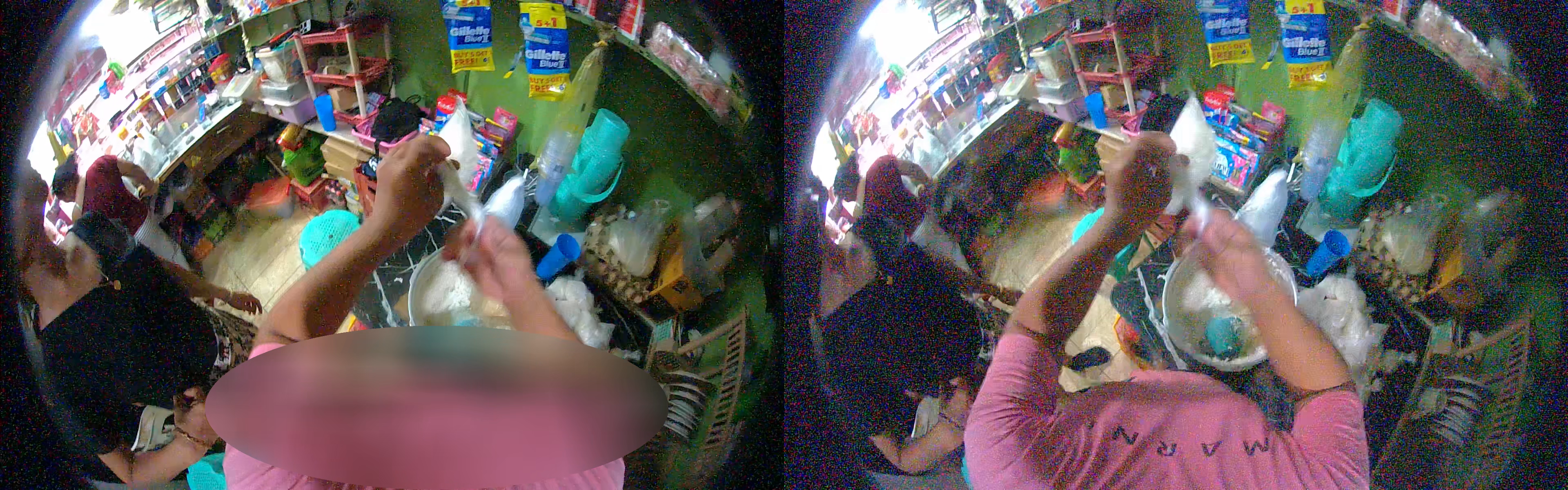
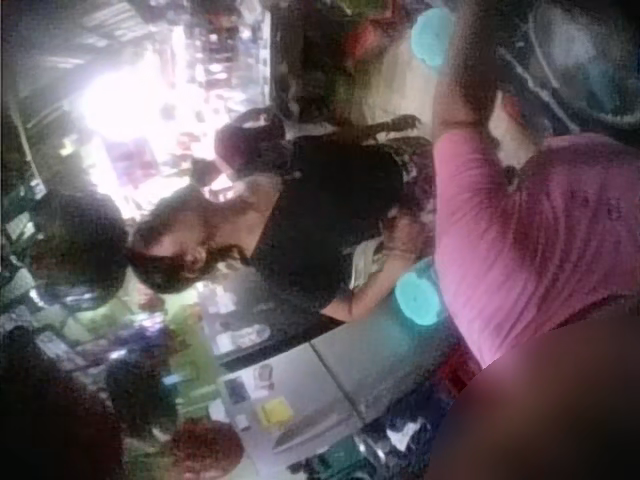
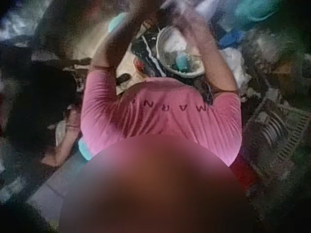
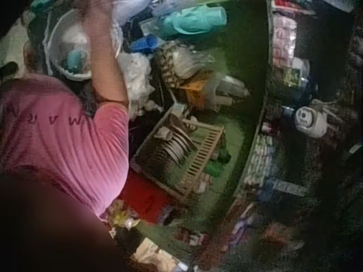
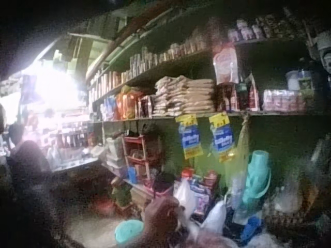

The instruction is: The person scoops a white food substance from a large metal bowl into small plastic bags using a blue scoop and a wooden spatula. They seal each bag and place it on the counter. The person then moves to the kitchen area and handles a red gas cylinder.

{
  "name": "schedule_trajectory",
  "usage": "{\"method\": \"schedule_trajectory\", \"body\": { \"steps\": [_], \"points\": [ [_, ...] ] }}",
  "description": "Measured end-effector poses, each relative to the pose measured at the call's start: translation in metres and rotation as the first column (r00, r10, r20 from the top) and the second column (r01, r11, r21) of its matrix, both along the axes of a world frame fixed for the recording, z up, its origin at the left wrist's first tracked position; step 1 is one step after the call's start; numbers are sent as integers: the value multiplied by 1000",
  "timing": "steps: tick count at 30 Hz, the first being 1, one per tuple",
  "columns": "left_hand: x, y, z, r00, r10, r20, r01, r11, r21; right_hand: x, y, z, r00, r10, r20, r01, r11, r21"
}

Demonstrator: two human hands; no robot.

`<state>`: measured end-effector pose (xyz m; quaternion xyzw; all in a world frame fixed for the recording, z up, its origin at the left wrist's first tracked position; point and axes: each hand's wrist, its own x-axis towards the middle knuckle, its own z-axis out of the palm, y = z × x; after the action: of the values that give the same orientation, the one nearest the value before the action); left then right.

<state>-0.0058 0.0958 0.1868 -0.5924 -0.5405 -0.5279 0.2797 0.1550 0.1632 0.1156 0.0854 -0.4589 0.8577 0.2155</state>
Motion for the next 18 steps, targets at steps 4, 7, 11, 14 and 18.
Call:
{"method": "schedule_trajectory", "body": {
  "steps": [4, 7, 11, 14, 18],
  "points": [
    [56, -37, 8, 689, -510, 515, 614, 789, -39, -26, -35, 2, 781, -620, -73, 500, 551, 668],
    [59, -64, -3, 858, -375, 350, 491, 798, -349, -3, 11, 25, 804, -389, -450, 547, 187, 816],
    [36, -56, -32, 993, -106, -54, 73, 897, -435, 19, 27, 36, 752, -307, -584, 318, -606, 729],
    [16, -44, -60, 939, 25, 343, 183, 809, -559, 19, 5, 31, 762, -243, -600, 222, -772, 595],
    [-8, -41, -100, 726, -56, 685, 516, 703, -490, 13, -26, 21, 794, -502, -344, -114, -678, 726]
  ]
}}
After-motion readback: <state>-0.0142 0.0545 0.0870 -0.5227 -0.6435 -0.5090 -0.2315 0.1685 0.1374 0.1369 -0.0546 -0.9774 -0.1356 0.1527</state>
